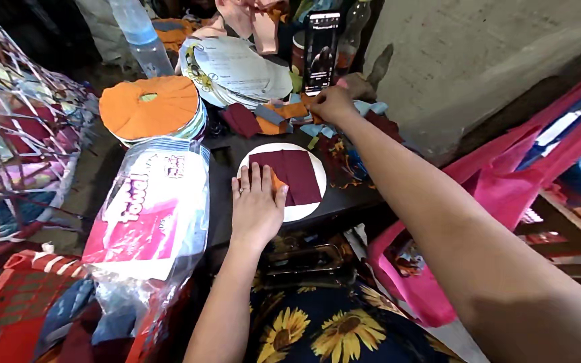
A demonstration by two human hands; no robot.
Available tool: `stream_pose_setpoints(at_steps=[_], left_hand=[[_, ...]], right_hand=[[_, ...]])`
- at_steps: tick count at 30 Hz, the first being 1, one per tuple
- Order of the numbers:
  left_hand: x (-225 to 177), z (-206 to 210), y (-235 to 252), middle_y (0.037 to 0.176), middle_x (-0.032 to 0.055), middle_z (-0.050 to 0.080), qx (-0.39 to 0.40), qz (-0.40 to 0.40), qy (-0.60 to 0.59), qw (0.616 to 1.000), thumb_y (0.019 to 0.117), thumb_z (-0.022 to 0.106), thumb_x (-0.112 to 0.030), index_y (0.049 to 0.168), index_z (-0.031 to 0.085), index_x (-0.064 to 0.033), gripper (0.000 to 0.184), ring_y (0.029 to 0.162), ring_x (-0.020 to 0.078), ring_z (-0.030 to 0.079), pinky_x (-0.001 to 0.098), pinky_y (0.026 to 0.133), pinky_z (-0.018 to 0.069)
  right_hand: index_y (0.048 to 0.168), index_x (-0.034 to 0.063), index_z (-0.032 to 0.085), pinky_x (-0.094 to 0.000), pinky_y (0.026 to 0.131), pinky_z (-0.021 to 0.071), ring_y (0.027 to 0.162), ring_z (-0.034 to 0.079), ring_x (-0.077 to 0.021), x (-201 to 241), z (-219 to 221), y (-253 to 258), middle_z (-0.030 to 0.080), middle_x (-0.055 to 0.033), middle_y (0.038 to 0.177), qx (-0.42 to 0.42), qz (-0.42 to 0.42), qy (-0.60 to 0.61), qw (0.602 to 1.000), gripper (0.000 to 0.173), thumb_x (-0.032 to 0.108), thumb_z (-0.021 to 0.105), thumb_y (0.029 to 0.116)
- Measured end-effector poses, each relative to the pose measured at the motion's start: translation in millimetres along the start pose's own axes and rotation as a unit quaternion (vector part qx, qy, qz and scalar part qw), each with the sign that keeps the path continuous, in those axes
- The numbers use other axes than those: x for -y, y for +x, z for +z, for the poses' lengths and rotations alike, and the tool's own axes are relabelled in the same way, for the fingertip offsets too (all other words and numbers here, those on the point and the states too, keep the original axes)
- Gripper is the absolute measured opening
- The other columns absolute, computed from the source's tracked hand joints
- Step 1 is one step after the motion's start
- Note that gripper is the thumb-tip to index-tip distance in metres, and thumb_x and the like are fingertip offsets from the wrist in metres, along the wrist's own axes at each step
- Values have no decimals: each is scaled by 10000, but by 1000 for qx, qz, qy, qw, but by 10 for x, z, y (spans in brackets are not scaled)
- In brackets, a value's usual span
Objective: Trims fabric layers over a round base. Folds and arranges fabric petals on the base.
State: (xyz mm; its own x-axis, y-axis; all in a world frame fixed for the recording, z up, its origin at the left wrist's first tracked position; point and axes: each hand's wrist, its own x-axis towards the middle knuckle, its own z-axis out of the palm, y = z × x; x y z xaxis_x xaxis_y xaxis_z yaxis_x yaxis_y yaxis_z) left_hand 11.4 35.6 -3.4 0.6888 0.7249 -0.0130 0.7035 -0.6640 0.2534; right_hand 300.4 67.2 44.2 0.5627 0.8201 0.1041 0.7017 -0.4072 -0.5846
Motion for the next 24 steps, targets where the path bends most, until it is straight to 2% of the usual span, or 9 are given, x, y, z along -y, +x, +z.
stream_pose_setpoints(at_steps=[5,8,10,12,13,15,20,23,24], left_hand=[[3,12,-4,1709,138,146,-1,4,9,1000,1092,213,-532,1629,255,-108,686,1586,325,54,560,1256,15],[2,14,-7,1710,135,141,-4,3,8,1000,1092,215,-531,1632,244,-108,687,1587,319,54,559,1256,11],[7,25,-3,1711,135,134,-9,5,2,1000,1090,216,-534,1635,233,-105,694,1587,318,53,565,1254,5],[7,24,-2,1710,137,139,-10,4,2,1000,1090,217,-534,1635,231,-102,696,1587,320,56,562,1255,8],[6,22,-1,1708,141,145,-10,4,4,1000,1091,222,-531,1633,235,-101,693,1586,322,58,562,1255,12],[5,21,5,1705,146,156,-8,4,9,1000,1093,236,-522,1629,249,-99,683,1585,326,70,563,1255,22],[-10,-3,19,1706,132,161,6,-8,15,1000,1100,293,-477,1629,252,-106,648,1585,321,71,570,1252,20],[-18,-23,16,1710,125,149,14,-16,12,1000,1103,289,-470,1631,248,-110,641,1587,312,64,558,1256,16],[-19,-32,17,1712,121,141,19,-20,12,1000,1102,278,-478,1633,240,-113,645,1588,309,55,556,1256,11]], right_hand=[[1199,-71,680,-607,1076,418,1261,574,-444,4,15,72,626,-303,1287,11,25,-13,1000,325,192,616,1019],[1237,-43,663,-574,1032,471,1212,603,-398,-112,8,136,613,-269,1310,11,61,59,996,345,227,638,1022],[1247,-29,660,-512,972,508,1119,634,-331,-172,-25,130,626,-240,1278,12,77,118,990,338,224,642,1022],[1254,-12,640,-391,842,541,946,634,-214,-205,-42,98,635,-180,1195,10,92,187,978,306,193,628,1027],[1258,-10,632,-363,813,539,904,625,-187,-222,-46,88,635,-165,1169,9,97,217,971,293,173,619,1029],[1277,-4,616,-361,817,536,924,624,-186,-255,-57,88,629,-161,1183,5,105,257,961,288,152,598,1035],[1339,-6,559,-436,895,538,1092,617,-255,-218,-129,-19,590,-185,1291,-45,116,304,944,335,174,553,1056],[1326,-7,565,-448,932,528,1135,605,-252,-190,-211,-190,593,-178,1295,-80,86,343,932,323,178,530,1064],[1322,-6,574,-438,909,536,1103,616,-241,-175,-241,-286,603,-172,1272,-88,74,354,928,327,194,524,1069]])
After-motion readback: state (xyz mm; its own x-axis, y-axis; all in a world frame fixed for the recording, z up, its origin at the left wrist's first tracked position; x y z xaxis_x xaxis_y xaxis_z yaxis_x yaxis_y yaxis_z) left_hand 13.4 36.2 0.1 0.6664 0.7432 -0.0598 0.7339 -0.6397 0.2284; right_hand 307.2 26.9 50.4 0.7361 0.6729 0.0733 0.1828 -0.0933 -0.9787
